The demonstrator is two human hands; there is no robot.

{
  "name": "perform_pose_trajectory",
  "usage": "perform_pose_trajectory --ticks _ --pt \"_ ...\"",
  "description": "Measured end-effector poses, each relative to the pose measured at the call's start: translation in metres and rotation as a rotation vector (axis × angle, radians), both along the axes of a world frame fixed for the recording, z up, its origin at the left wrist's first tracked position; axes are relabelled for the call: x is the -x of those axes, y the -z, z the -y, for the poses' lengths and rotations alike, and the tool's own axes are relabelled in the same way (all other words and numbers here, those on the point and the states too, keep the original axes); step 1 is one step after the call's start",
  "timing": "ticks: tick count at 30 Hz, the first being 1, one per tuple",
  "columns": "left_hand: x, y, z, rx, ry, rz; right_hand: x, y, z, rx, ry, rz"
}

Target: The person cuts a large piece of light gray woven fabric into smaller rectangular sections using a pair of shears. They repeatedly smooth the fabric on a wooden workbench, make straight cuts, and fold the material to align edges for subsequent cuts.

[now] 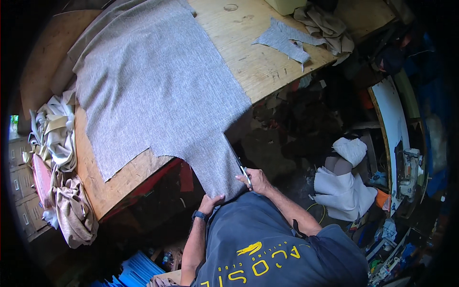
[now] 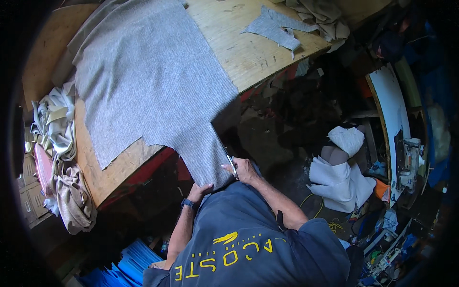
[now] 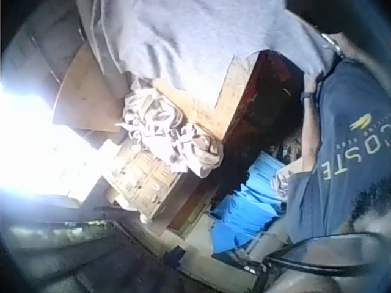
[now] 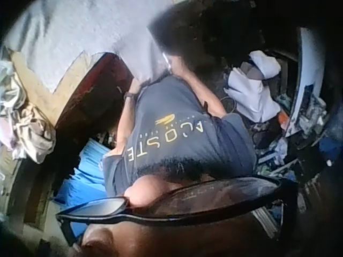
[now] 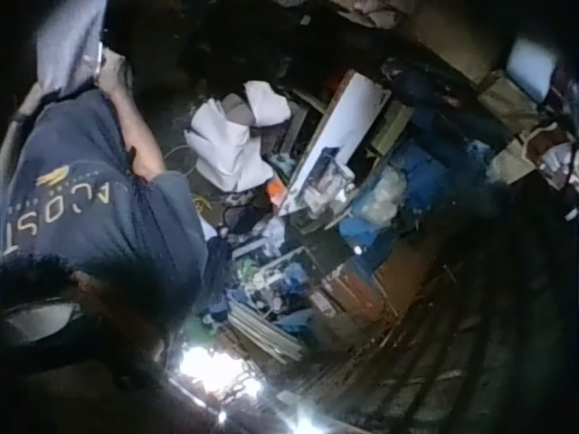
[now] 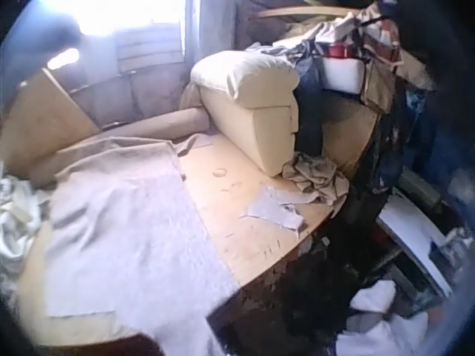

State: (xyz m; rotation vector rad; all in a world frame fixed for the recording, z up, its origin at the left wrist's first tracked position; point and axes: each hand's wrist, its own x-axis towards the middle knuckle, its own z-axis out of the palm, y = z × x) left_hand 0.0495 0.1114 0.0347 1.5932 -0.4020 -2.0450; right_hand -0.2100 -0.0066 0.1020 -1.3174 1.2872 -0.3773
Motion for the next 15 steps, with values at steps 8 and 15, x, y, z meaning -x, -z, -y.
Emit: perform_pose_trajectory --ticks 8,15 --pt "0.003 -0.014 0.008 0.059 0.021 0.094 -0.021 -0.010 0.045 0.080 -0.060 -0.111" --pt "-0.004 0.016 -0.002 0.102 0.077 0.187 -0.026 -0.022 0.053 -0.002 -0.074 -0.117"
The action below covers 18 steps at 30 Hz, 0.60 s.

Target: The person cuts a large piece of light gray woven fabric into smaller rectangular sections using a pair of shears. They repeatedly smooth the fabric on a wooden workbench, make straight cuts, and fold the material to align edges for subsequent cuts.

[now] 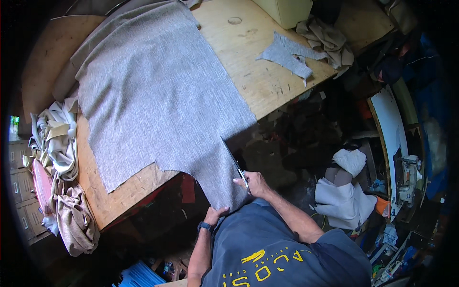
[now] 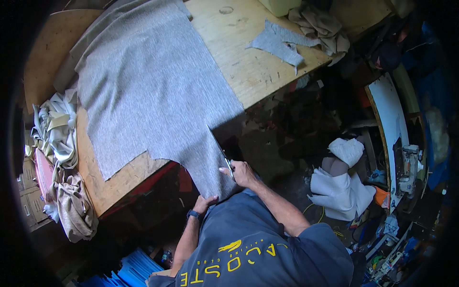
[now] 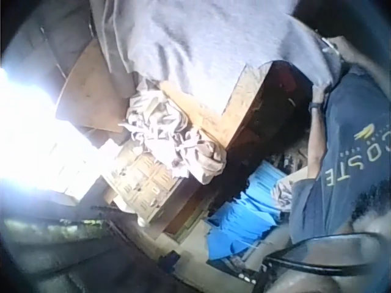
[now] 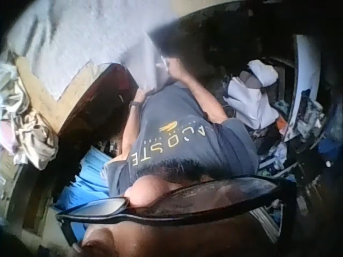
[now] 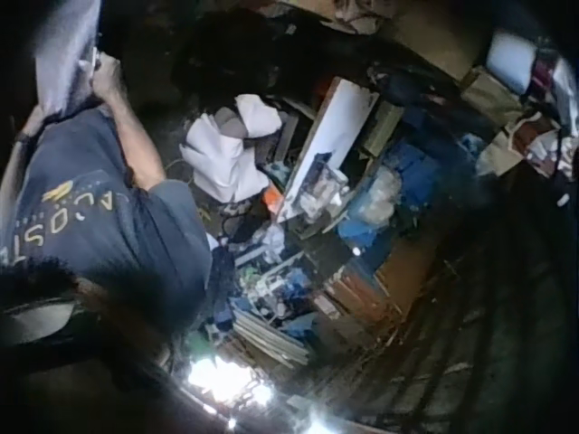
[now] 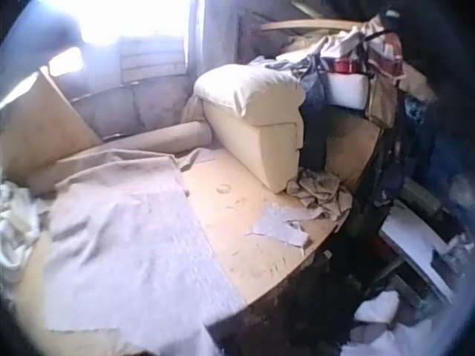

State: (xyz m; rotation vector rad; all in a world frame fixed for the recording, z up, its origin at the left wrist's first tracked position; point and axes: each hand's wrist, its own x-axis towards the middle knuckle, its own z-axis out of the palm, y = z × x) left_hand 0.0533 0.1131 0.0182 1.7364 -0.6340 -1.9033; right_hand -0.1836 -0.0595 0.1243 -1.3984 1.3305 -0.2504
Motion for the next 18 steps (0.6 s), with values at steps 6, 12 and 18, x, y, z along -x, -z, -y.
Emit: perform_pose_trajectory --ticks 6,12,18 --pt "0.004 -0.010 0.014 -0.087 -0.052 -0.097 -0.016 0.002 0.019 0.076 0.033 -0.127" --pt "0.004 0.009 0.017 -0.094 0.061 0.067 -0.017 -0.013 0.029 -0.039 0.042 -0.016" --pt "0.010 0.039 0.009 0.202 -0.163 0.585 -0.039 -0.007 0.056 -0.006 0.056 -0.007"
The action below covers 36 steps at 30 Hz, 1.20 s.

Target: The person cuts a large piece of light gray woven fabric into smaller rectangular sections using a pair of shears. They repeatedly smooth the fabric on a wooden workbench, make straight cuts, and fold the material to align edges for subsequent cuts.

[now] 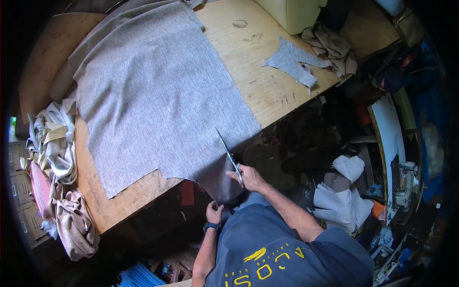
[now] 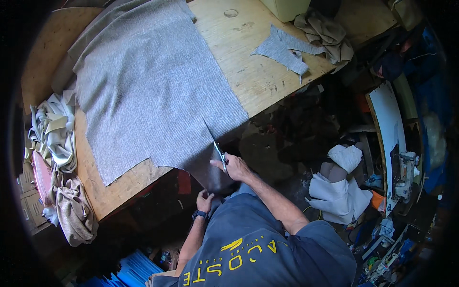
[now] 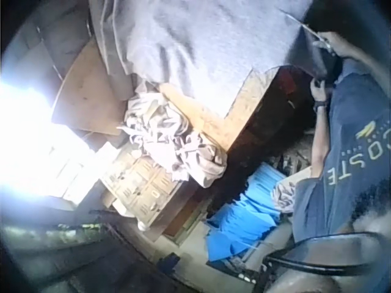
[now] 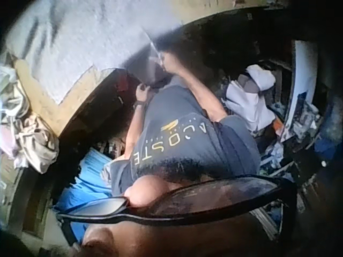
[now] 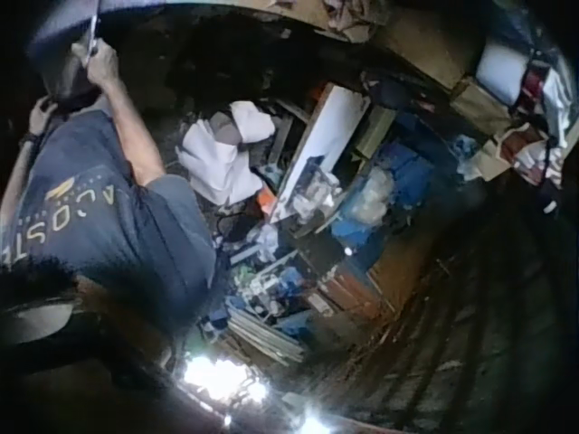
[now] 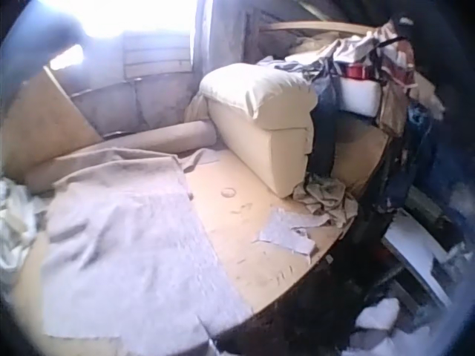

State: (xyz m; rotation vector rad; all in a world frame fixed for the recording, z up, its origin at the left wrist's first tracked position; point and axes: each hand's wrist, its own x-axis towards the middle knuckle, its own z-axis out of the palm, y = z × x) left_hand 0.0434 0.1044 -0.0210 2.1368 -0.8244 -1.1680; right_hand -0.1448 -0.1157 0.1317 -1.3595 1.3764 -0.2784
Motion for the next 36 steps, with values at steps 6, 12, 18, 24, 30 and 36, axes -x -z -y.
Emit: perform_pose_trajectory --ticks 6,12,18,24,30,36 --pt "-0.028 -0.119 0.115 0.526 0.162 0.398 0.000 0.014 0.013 0.007 0.026 0.035" --pt "-0.102 -0.114 0.244 0.536 0.308 0.822 -0.007 -0.009 0.027 -0.140 -0.003 0.023" --pt "-0.106 -0.105 0.261 0.400 0.389 0.868 -0.026 -0.001 0.065 -0.034 -0.040 -0.044" --pt "-0.105 -0.112 0.264 0.391 0.380 0.857 -0.028 -0.013 0.073 -0.152 0.003 0.021" --pt "-0.104 -0.115 0.266 0.375 0.385 0.857 -0.044 -0.004 0.091 0.057 -0.016 -0.078" --pt "-0.104 -0.117 0.269 0.370 0.375 0.849 -0.048 -0.002 0.113 0.022 -0.038 -0.059"
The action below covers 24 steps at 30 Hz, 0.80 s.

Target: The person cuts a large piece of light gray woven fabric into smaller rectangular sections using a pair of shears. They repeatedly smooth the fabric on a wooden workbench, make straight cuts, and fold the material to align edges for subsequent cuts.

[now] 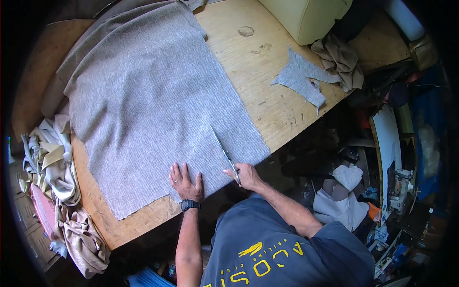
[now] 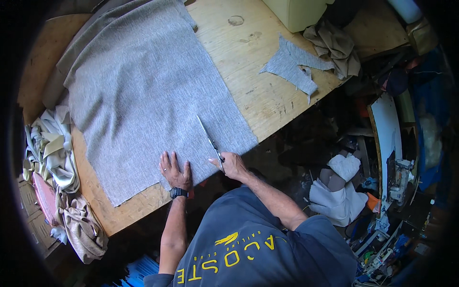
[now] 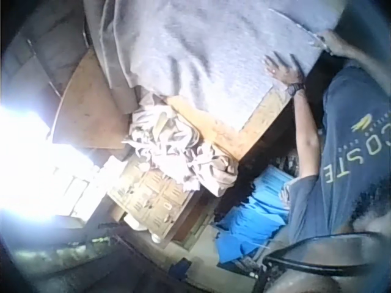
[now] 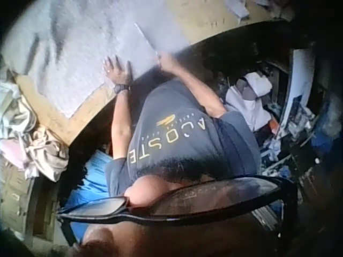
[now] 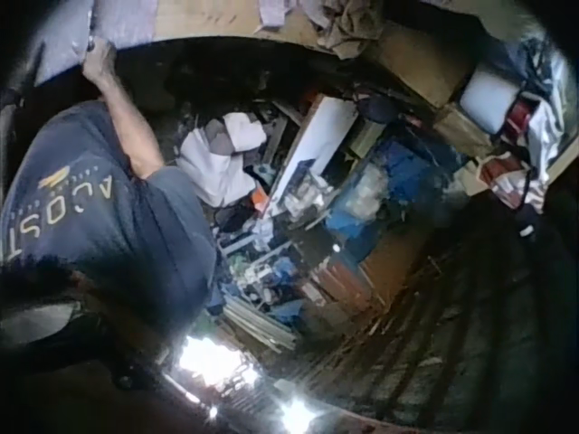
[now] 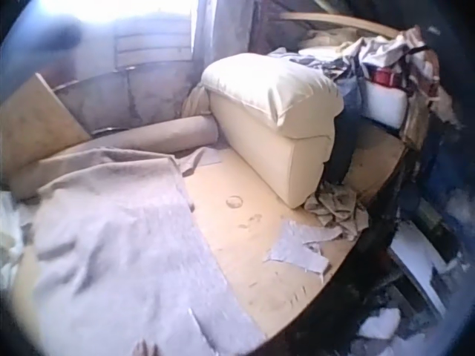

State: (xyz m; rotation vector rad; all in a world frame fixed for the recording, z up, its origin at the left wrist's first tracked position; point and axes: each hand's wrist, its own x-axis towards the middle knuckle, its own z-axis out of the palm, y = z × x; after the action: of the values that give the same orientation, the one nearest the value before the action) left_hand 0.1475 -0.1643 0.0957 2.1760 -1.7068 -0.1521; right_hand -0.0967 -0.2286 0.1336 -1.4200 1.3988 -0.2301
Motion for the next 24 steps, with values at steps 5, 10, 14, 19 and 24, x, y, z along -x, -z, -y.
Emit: perform_pose_trajectory --ticks 5,10,14,19,24 --pt "-0.001 -0.002 -0.001 -0.032 -0.007 -0.020 -0.003 -0.024 0.015 -0.169 0.026 0.044" --pt "-0.001 -0.002 0.000 -0.047 -0.005 -0.026 -0.022 -0.014 0.046 -0.034 0.008 -0.045" --pt "-0.003 -0.001 0.001 -0.036 -0.009 -0.035 -0.023 -0.010 0.051 -0.008 -0.010 -0.017" --pt "-0.006 0.003 0.000 -0.041 -0.004 -0.033 -0.028 -0.012 0.063 -0.093 -0.006 0.020" --pt "-0.004 -0.001 0.002 -0.048 -0.008 -0.054 -0.041 -0.007 0.095 0.005 -0.013 -0.026"
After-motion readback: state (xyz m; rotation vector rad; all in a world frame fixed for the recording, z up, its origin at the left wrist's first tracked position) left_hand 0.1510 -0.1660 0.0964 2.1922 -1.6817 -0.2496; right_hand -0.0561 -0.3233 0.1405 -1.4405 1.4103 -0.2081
